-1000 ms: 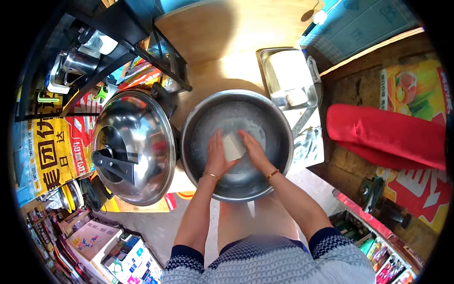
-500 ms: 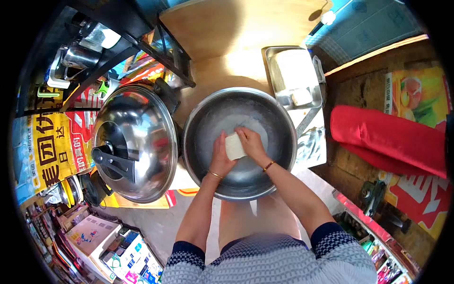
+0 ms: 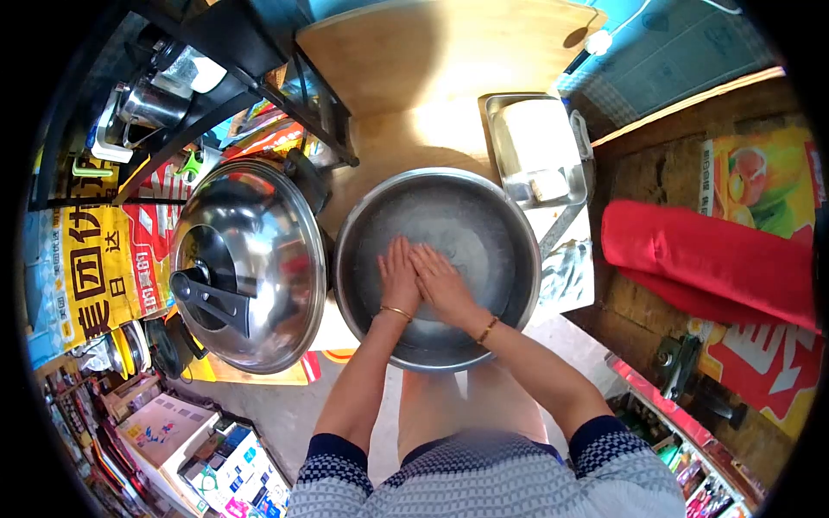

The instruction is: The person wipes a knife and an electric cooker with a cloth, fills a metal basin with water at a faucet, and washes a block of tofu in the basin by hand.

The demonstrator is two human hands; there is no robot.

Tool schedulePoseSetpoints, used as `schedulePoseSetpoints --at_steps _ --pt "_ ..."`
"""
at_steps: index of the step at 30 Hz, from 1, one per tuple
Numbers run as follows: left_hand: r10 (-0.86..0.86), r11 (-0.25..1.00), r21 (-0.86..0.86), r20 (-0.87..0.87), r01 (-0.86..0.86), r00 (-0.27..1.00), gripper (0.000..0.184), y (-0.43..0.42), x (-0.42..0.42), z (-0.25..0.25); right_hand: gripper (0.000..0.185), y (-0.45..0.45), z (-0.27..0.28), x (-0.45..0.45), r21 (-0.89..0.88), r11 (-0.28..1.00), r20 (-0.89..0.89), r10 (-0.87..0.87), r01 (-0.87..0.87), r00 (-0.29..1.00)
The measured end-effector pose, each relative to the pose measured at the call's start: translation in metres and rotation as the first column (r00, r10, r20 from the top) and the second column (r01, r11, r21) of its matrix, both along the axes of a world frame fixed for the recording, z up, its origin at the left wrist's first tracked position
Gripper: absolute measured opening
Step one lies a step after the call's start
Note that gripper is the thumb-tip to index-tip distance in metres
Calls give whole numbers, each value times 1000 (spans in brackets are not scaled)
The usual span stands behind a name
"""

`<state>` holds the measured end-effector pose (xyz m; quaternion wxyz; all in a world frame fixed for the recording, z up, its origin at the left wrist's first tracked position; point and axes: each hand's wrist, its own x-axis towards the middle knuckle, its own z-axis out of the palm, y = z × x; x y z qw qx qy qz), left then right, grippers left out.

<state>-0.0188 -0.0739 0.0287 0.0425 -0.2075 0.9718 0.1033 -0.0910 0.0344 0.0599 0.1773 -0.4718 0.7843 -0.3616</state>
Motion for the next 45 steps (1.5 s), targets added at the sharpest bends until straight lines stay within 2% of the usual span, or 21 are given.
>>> schedulePoseSetpoints --at_steps 3,9,11,12,13,14,18,20,22,24,27,28,29,30,31,33,36,39,40,41,45 --pt "8 979 203 -21 -4 1000 73 -4 -3 16 45 -27 16 -17 161 986 -147 61 -37 987" --pt "52 967 250 2 -51 999 86 0 -6 23 42 -16 18 -26 144 990 47 -20 13 999" --pt "69 953 290 59 -83 996 88 0 -12 46 38 4 -5 -28 91 892 56 -448 443 892" --pt "77 940 322 129 -115 989 89 0 -13 55 38 9 -25 -26 95 894 59 -444 438 894" --pt "80 938 324 140 -122 987 89 2 -11 57 38 13 -50 -22 104 804 524 -544 585 655" --pt "112 919 354 179 -170 977 90 2 -12 58 37 16 -62 -18 194 695 848 -473 693 238" --pt "213 775 550 236 -311 948 88 -16 -19 32 42 19 -35 -21 116 839 871 -343 532 351" --pt "236 682 660 207 -313 950 86 -30 -15 8 39 16 -9 -20 60 925 629 -327 375 705" --pt "265 583 755 173 -301 949 84 -41 -20 12 38 12 8 -26 70 934 642 -310 350 701" --pt "407 174 865 372 -470 834 79 -45 -15 20 38 10 10 -26 90 944 662 -294 316 689" --pt "465 -4 919 350 -393 813 77 -45 -10 43 34 8 -4 -30 258 923 764 -376 285 524" --pt "464 0 920 347 -392 815 77 -44 -4 26 33 13 -10 -34 165 904 422 -426 395 800" --pt "493 222 918 187 -330 850 77 -39 4 -2 32 17 -17 -35 35 893 -12 -449 449 893" --pt "487 431 863 24 -264 873 78 -34 14 -19 32 18 -26 -34 37 895 -13 -445 445 896" --pt "492 428 864 24 -266 870 78 -25 15 2 29 18 -38 -33 27 800 114 -598 599 793" --pt "274 823 561 -262 -85 925 89 -5 20 41 26 21 -67 -27 46 680 241 -719 732 652" --pt "244 838 538 -223 -90 944 100 -2 29 36 26 24 -76 -25 74 843 748 -401 533 529" --pt "293 784 600 -130 -160 947 97 -8 34 13 32 10 -12 -4 71 878 778 -345 473 525" --pt "290 782 604 -133 -154 948 97 -7 28 22 36 7 -3 4 -9 954 463 -262 300 847" --pt "239 833 539 -140 -128 961 94 -6 24 32 41 5 3 11 -5 995 63 -100 101 993" --pt "70 946 317 -7 -64 998 89 -1 3 79 46 2 1 23 91 969 32 -232 229 972"
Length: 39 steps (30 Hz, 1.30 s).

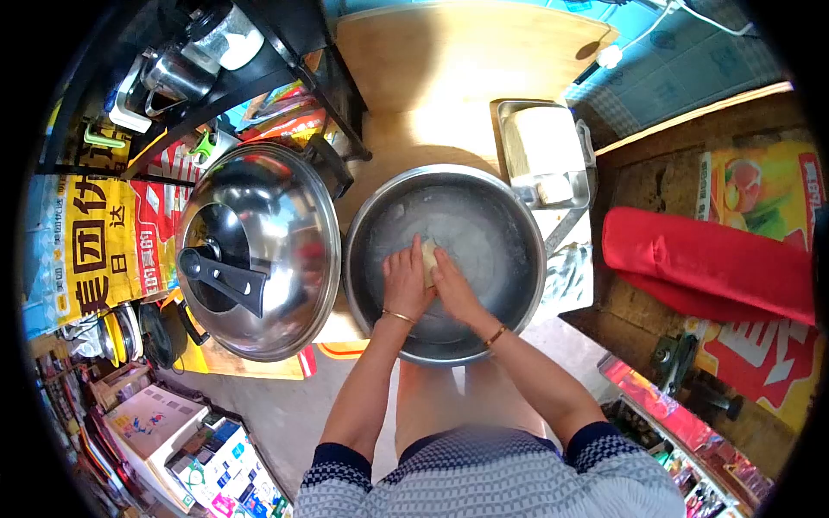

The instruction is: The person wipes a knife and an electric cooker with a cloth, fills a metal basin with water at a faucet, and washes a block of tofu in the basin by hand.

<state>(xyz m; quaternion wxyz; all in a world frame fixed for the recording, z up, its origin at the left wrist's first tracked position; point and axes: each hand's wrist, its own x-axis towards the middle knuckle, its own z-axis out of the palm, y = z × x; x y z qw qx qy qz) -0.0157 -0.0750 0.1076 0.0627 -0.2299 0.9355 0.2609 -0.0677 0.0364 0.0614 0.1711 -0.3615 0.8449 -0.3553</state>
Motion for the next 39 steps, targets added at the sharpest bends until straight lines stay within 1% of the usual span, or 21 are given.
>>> schedulePoseSetpoints --at_steps 1,2,3,5,6,8,9,11,15,17,21,23,24,26,30,32,33,35,36,38,39 --pt "-5 1000 -2 2 5 1000 89 1 2 -10 48 4 -10 -3 -53 998 263 -28 43 964" --pt "-59 997 -48 -24 58 998 89 2 2 -27 50 8 -21 -7 -96 990 505 -39 101 862" --pt "-118 989 -95 -47 113 992 88 2 -2 -28 50 8 -19 -13 -100 989 504 -47 112 863" --pt "-138 983 -128 -27 133 990 81 8 -1 -29 53 11 -17 -21 -141 990 640 76 19 765" --pt "-144 978 -153 -1 142 990 75 11 0 -26 53 9 -9 -15 -139 990 645 70 27 761" --pt "-163 961 -225 2 160 987 67 13 6 -46 50 -3 9 5 -164 984 271 -23 70 962" --pt "-176 939 -302 -6 166 984 59 13 6 -56 50 -8 6 -1 -163 984 275 -23 71 961" --pt "-159 943 -287 44 166 986 55 14 8 -65 57 -18 -6 -20 -73 997 677 30 27 736" --pt "-74 975 -201 90 91 993 52 16 1 -55 58 -13 10 -26 -73 996 686 94 -60 721" --pt "-88 972 -215 60 99 994 53 10 -3 -56 57 -9 32 -11 -105 994 540 23 41 841" --pt "-115 961 -247 49 124 992 55 12 -2 -52 57 -16 17 -28 -79 997 564 36 11 825" --pt "-116 964 -231 94 135 989 55 16 0 -47 54 -22 11 -37 -50 997 709 81 -65 700" --pt "-115 964 -223 127 141 985 55 14 -3 -46 54 -21 13 -34 -53 997 706 76 -55 704" --pt "-120 966 -217 107 141 987 56 11 3 -53 57 -13 17 -21 -32 998 572 58 -48 818" --pt "-128 958 -243 118 153 985 57 13 1 -51 57 -15 10 -19 -113 991 597 15 65 802" --pt "-119 957 -250 119 146 986 57 13 -1 -51 57 -27 3 -39 -27 995 691 84 -91 718" --pt "-109 959 -247 118 135 987 57 13 -2 -52 57 -24 2 -36 -27 996 691 82 -87 718" --pt "-118 956 -258 97 139 988 58 14 5 -58 58 -15 3 -24 -125 986 457 156 -110 876" --pt "-117 951 -279 68 132 991 58 13 0 -55 58 -16 7 -30 -124 986 451 158 -114 878" --pt "-113 961 -242 103 135 988 59 15 1 -45 59 -17 17 -29 -125 992 576 93 -24 812" --pt "-112 968 -212 123 136 986 59 14 -4 -39 59 -22 14 -37 -131 991 572 96 -25 815"
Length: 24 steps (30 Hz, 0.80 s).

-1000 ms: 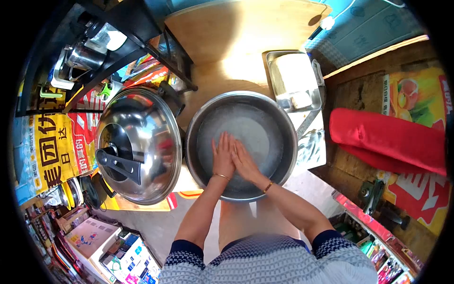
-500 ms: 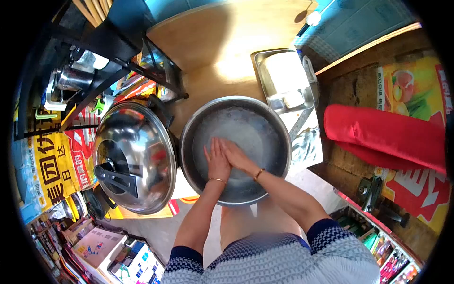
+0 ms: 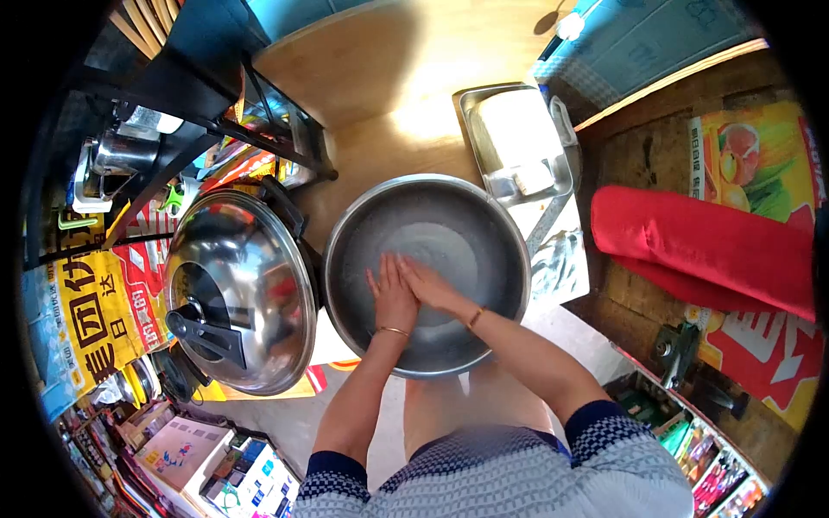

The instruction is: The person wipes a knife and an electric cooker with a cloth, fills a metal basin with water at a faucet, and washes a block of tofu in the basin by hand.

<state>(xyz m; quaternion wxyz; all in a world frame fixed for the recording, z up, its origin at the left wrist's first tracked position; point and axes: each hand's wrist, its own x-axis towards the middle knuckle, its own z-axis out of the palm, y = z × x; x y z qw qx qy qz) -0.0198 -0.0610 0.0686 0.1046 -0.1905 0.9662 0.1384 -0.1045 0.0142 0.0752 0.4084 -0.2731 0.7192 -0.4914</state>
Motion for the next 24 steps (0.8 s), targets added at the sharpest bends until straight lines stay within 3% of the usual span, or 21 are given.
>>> schedulePoseSetpoints --at_steps 2,3,4,6,8,10,12,14,15,16,17,18,20,21,22,23,24 --pt "13 1000 16 -18 -13 1000 59 -2 -2 -1 58 -13 -11 -16 182 966 221 141 -182 965" --pt "33 999 45 -31 -31 999 60 0 0 -4 58 -9 -1 -15 184 966 222 137 -180 965" --pt "30 998 51 -28 -28 999 60 2 6 -10 57 -4 21 -11 165 979 195 91 -124 977" --pt "-45 991 -129 -56 37 997 61 -3 4 -25 56 -4 25 -7 135 988 144 54 -73 988" --pt "-31 992 -124 -43 25 999 66 -2 8 -26 51 -3 -11 18 -10 985 -148 -172 172 974" --pt "-18 993 -121 -40 13 999 70 1 4 -15 48 -3 -27 5 10 996 -141 -88 90 986" --pt "-6 1000 30 50 4 999 84 -3 0 5 45 -6 -25 -15 18 1000 -130 -5 8 991" --pt "11 994 110 -9 -10 1000 88 -5 8 8 45 1 1 -25 295 953 -310 33 63 950" --pt "28 983 181 -91 -11 995 91 -9 8 9 45 1 -3 -25 288 956 -310 34 59 950" --pt "25 985 172 -94 -9 995 91 -11 6 12 43 0 -13 -24 298 943 -45 -140 147 989" --pt "46 993 107 -55 -40 997 93 -9 5 14 41 0 -23 -21 336 915 224 -307 223 925" --pt "70 997 45 -15 -70 997 96 -7 6 16 41 1 -36 -12 338 914 226 -310 224 924" --pt "63 997 32 20 -64 998 95 -7 3 11 46 4 -55 7 11 992 93 -128 127 987" --pt "59 998 18 57 -61 997 95 -6 2 6 46 7 -44 13 15 992 90 -128 128 988" --pt "62 998 21 57 -63 996 95 -7 5 -5 49 9 -24 18 25 998 -30 -56 56 998" --pt "3 994 -105 -26 -5 1000 94 -8 10 -20 53 9 -12 21 41 999 -147 18 -12 989" --pt "-70 971 -235 -101 45 992 92 -10 13 -28 53 4 -15 16 40 999 -146 15 -10 989"
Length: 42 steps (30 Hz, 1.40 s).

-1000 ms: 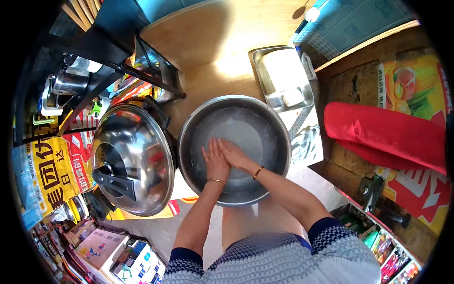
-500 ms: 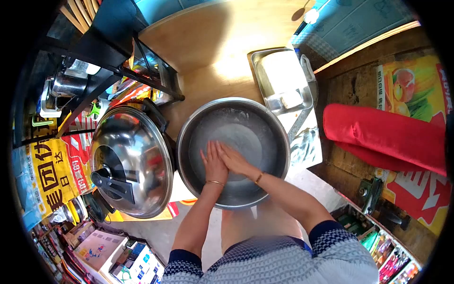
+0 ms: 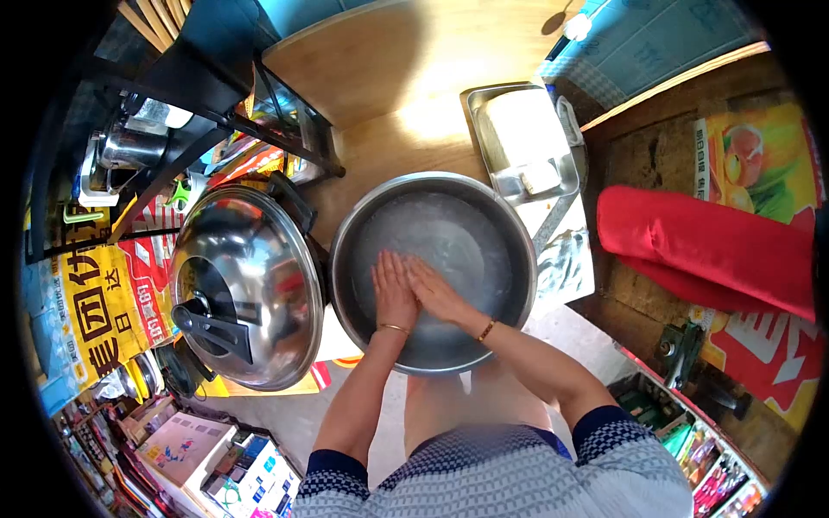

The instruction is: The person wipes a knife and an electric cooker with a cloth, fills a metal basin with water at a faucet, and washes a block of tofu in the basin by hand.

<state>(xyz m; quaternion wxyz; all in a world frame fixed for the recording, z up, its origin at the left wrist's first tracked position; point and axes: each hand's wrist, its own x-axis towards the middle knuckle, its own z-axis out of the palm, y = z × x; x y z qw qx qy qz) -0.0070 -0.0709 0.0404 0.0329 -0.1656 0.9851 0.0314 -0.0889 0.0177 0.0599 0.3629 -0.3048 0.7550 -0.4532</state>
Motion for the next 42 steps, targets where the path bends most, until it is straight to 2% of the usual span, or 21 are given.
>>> schedulePoseSetpoints --at_steps 2,3,6,8,12,14,15,17,21,23,25,27,29,31,34,36,37,38,39,41,42 --pt "42 986 158 46 -48 998 90 0 -8 23 62 -11 -12 -17 161 956 126 224 -243 966" --pt "73 945 311 98 -100 993 88 1 -10 32 62 -12 -4 -20 161 958 128 219 -239 967" --pt "131 927 353 19 -130 991 87 1 -8 20 63 -9 34 -28 40 996 474 47 -75 879" --pt "106 953 286 -17 -97 994 86 0 -8 5 64 -5 40 -21 191 969 212 115 -156 971" --pt "57 953 293 79 -78 995 74 1 -9 28 63 -10 7 -22 153 981 366 53 -116 929" --pt "54 963 261 71 -71 996 71 -1 -9 18 57 -14 -16 -19 127 979 76 148 -157 986" --pt "58 968 239 66 -72 996 69 1 -6 11 57 -9 -15 -10 134 979 77 142 -152 987" --pt "54 975 214 16 -56 998 69 -2 -1 -4 49 -1 -9 10 10 995 -176 -94 98 980" --pt "43 980 197 -55 -32 998 68 -1 -3 -2 42 -1 -19 2 -73 988 -166 -144 134 975" --pt "89 961 265 -23 -79 996 68 1 -11 15 39 -17 -40 -18 106 969 -119 236 -224 964" --pt "131 936 328 12 -127 991 68 2 -9 16 39 -19 -19 -14 116 985 -124 144 -129 982" --pt "96 977 191 23 -98 995 76 2 -5 3 38 -13 -8 -7 127 991 -139 53 -35 989" --pt "174 941 276 103 -196 979 79 1 -16 26 40 4 -15 6 -110 985 -218 -155 134 963" --pt "249 881 358 204 -308 947 83 15 -18 36 38 25 -7 3 -1 992 -132 -124 125 983" --pt "422 829 367 85 -422 903 86 24 -14 39 35 19 -29 -13 91 991 -61 -90 95 994" --pt "400 763 556 -3 -331 917 92 26 3 38 33 21 -36 -19 99 993 -60 -65 70 996" --pt "403 766 550 -5 -334 915 92 17 5 43 31 22 -31 -27 3 988 -263 -148 154 954" --pt "202 847 503 -5 -172 979 96 3 9 49 29 21 -25 -33 -109 970 -444 -242 216 863" --pt "-5 888 460 8 1 1000 100 -8 13 52 29 20 -36 -34 -111 971 -443 -237 210 864" --pt "-128 912 393 -1 118 992 97 -27 3 37 29 22 -69 -33 -6 875 -35 -485 485 874" --pt "-251 916 322 -3 239 968 94 -32 -6 38 29 22 -67 -32 -6 876 -40 -482 482 875"
